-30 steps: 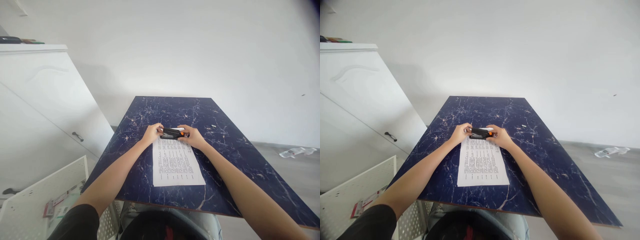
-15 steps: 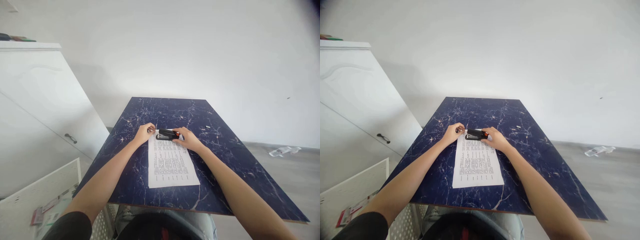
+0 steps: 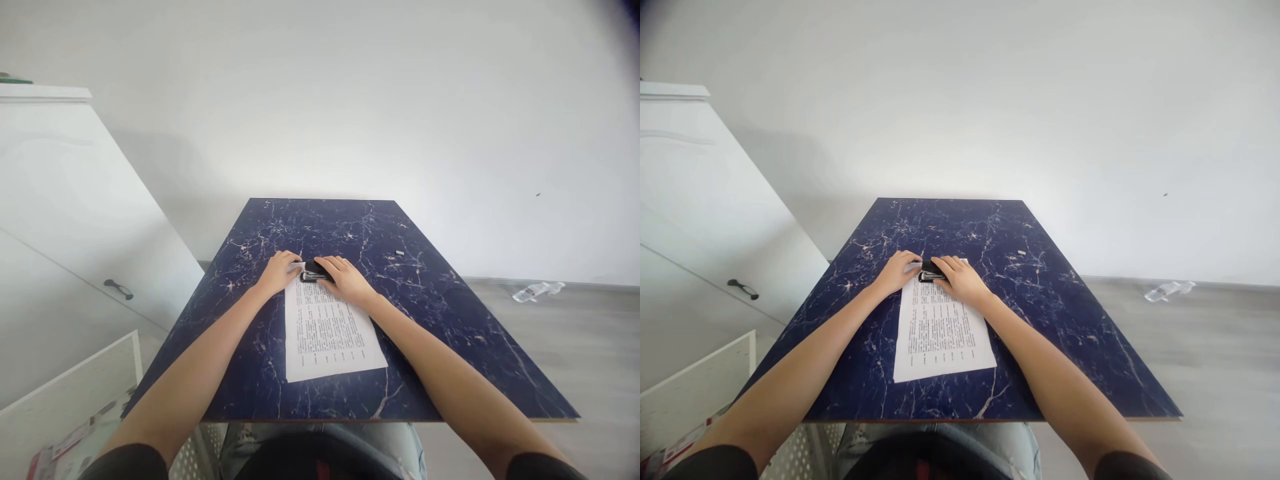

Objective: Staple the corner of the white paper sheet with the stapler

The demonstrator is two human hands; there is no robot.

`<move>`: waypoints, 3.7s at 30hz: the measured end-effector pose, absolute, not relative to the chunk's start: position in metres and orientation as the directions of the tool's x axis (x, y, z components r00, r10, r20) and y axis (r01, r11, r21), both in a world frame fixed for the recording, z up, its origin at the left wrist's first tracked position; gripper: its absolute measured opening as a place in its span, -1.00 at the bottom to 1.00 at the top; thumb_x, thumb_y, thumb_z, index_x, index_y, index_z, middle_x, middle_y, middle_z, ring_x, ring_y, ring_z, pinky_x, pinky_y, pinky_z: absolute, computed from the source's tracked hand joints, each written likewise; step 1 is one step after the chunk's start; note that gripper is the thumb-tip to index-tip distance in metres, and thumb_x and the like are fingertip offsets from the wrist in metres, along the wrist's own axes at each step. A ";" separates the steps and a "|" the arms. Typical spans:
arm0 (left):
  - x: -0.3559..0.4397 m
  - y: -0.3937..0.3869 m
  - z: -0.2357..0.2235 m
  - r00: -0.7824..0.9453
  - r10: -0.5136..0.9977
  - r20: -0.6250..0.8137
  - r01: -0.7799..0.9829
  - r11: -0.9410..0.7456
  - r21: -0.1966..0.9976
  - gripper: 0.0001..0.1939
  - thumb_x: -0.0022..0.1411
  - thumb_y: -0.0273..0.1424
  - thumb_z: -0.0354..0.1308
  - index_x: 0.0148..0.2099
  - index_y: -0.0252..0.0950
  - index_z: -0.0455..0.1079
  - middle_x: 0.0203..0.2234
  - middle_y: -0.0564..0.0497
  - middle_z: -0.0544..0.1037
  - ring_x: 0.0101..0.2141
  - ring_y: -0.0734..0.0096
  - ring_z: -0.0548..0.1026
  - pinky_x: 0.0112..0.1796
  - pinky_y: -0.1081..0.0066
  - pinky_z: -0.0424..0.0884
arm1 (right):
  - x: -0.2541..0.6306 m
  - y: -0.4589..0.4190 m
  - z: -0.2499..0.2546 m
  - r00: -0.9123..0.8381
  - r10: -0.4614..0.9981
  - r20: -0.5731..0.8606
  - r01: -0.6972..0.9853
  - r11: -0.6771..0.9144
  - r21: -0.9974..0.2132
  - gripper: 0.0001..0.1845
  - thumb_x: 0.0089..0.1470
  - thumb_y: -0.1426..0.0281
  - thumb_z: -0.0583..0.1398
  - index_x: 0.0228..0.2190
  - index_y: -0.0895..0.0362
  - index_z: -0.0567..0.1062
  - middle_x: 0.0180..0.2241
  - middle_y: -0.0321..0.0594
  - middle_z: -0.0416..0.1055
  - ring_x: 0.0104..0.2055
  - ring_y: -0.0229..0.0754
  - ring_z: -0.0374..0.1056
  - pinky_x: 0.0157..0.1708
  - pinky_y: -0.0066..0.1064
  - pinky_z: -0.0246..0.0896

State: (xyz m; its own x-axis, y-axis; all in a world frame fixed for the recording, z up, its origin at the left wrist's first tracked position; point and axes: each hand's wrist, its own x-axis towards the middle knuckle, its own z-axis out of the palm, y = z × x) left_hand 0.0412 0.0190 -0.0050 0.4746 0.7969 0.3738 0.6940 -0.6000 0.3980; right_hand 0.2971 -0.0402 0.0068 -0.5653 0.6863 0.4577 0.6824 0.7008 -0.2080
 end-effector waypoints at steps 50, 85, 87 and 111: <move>0.030 0.020 -0.003 0.467 0.822 0.327 0.646 -0.569 0.508 -0.80 0.36 -0.40 0.09 -0.08 -0.21 0.53 -0.05 -0.07 0.54 -0.01 0.15 0.47 0.13 0.06 0.36 | 0.482 -0.038 0.052 0.068 0.883 -0.464 0.955 -0.193 -0.227 -0.13 -0.32 0.49 0.33 0.15 0.13 0.47 0.00 -0.01 0.58 0.02 0.16 0.50 -0.03 -0.10 0.45; 0.034 0.013 0.009 0.489 0.800 0.347 0.637 -0.600 0.485 -0.81 0.41 -0.41 0.06 -0.14 -0.21 0.52 -0.09 -0.07 0.57 -0.04 0.15 0.48 0.15 0.01 0.33 | 0.482 -0.039 0.054 0.026 0.882 -0.470 0.951 -0.167 -0.261 -0.16 -0.30 0.49 0.30 0.14 0.14 0.49 0.02 0.00 0.56 0.05 0.16 0.48 -0.01 -0.10 0.44; 0.045 -0.004 0.022 0.558 0.732 0.391 0.561 -0.680 0.472 -0.75 0.48 -0.38 -0.02 -0.12 -0.21 0.51 -0.12 -0.06 0.59 -0.04 0.18 0.50 0.14 0.05 0.34 | 0.482 -0.039 0.055 0.026 0.880 -0.475 0.950 -0.170 -0.263 -0.14 -0.29 0.50 0.30 0.17 0.16 0.46 0.04 0.01 0.55 0.05 0.15 0.47 0.00 -0.12 0.44; 0.198 -0.203 -0.053 0.915 -0.373 0.156 -0.400 -0.892 0.209 -0.85 0.09 -0.47 0.35 -0.47 -0.18 0.47 -0.55 0.09 0.52 -0.54 0.37 0.49 -0.55 0.35 0.30 | 0.270 -0.035 0.060 -0.364 0.853 -0.374 0.896 0.212 -0.391 -0.19 -0.21 0.39 0.41 0.15 0.15 0.49 0.04 -0.01 0.56 0.01 0.13 0.51 -0.15 -0.28 0.42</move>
